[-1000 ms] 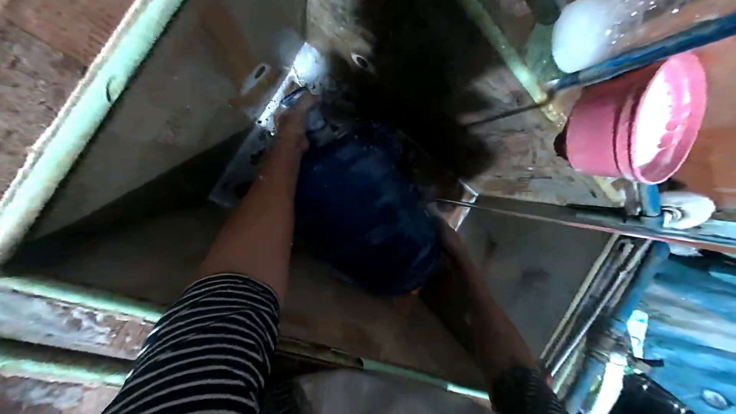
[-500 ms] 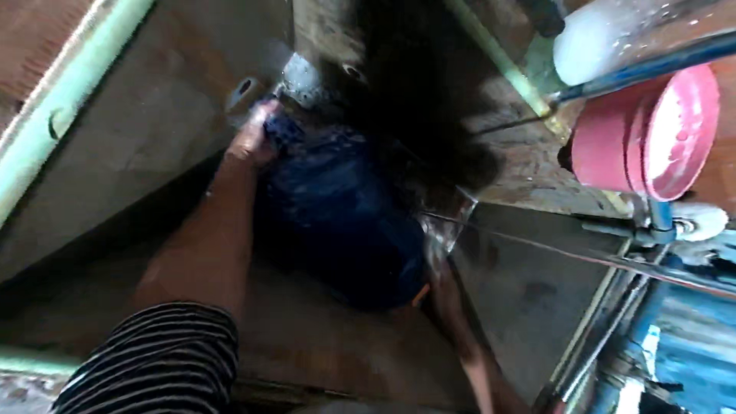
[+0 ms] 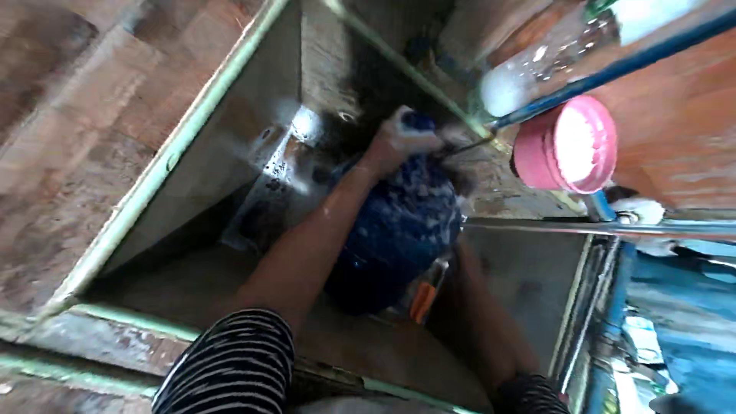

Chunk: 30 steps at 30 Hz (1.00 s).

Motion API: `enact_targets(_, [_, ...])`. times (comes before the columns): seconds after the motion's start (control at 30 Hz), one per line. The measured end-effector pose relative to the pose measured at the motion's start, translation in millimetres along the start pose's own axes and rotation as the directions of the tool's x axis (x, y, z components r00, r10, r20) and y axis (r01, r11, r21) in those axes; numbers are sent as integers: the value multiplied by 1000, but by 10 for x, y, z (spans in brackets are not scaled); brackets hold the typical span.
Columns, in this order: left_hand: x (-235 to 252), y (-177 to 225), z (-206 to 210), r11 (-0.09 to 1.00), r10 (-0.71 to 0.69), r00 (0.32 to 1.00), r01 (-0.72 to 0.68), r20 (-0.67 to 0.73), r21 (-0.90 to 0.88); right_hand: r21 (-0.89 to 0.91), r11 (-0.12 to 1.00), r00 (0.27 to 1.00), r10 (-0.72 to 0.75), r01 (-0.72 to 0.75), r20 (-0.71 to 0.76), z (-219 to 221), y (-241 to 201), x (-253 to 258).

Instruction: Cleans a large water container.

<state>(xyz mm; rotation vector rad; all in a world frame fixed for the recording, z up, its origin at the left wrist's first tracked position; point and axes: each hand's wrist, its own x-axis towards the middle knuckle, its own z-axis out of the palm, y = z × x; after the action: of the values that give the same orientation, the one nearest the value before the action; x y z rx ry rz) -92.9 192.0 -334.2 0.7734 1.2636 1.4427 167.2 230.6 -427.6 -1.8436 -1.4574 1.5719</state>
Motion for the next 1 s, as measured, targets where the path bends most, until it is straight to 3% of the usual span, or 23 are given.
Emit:
enact_targets(0.07, [-103,168,363,988,73,960,-106,270,108,88,995,999,-46,44,18,-231,-247,37])
enact_targets(0.1, [-163,208,515,975,61,902,-145,427,168,83,996,999,-34,33,10,-282,-423,-96])
enact_targets(0.17, [-293,223,785,919,18,818,-240,575,313,-103,992,997,-73,73,4,-384,-696,-471])
enact_targets(0.2, [-372,184,885,884,9,834,-265,551,386,-216,969,992,-127,121,-12,-372,-769,-699])
enact_targets(0.27, [-566,95,1004,823,94,945,-251,314,509,-306,890,927,-371,338,-55,-206,-591,-1051])
enact_targets(0.33, [-723,89,1073,760,184,983,-152,16,631,-400,699,751,-660,593,-40,-61,-260,-1314])
enact_targets(0.37, [-775,111,1078,745,187,981,-104,-57,659,-420,626,672,-739,657,-50,-1,-154,-1404])
enact_targets(0.4, [-831,132,1065,734,148,988,-83,-40,674,-404,615,638,-764,677,-95,38,-78,-1446])
enact_targets(0.43, [-909,137,1049,731,83,995,-99,56,675,-328,685,675,-719,650,-164,34,-46,-1472])
enact_targets(0.5, [-1020,79,1062,757,16,965,-184,263,627,-34,889,853,-448,456,-266,-178,-190,-1438])
enact_targets(0.53, [-1050,66,1078,762,6,945,-216,326,611,69,919,888,-352,388,-297,-325,-328,-1412])
enact_targets(0.6, [-1101,118,1103,777,-15,927,-225,375,588,87,897,861,-384,434,-334,-517,-607,-1544])
enact_targets(0.67, [-1149,130,1152,800,12,929,-231,370,554,-140,786,741,-615,602,-268,-514,-662,-1734])
enact_targets(0.73, [-1146,122,1187,796,101,932,-286,349,533,-456,551,533,-826,699,-183,-354,-640,-1789])
enact_targets(0.77, [-1144,125,1193,765,140,929,-321,343,558,-584,427,426,-892,691,-149,-288,-646,-1761])
enact_targets(0.8, [-1140,139,1203,725,145,929,-333,339,603,-660,351,376,-920,664,-111,-264,-678,-1723])
enact_targets(0.83, [-1135,162,1216,683,111,938,-311,327,660,-704,317,385,-921,635,-68,-260,-732,-1694])
enact_targets(0.9, [-1101,163,1241,613,48,952,-266,301,744,-752,299,468,-883,588,15,-270,-842,-1600])
enact_targets(1.0, [-1065,260,1284,569,-51,964,-187,261,801,-760,394,703,-702,518,115,-319,-1100,-1528])
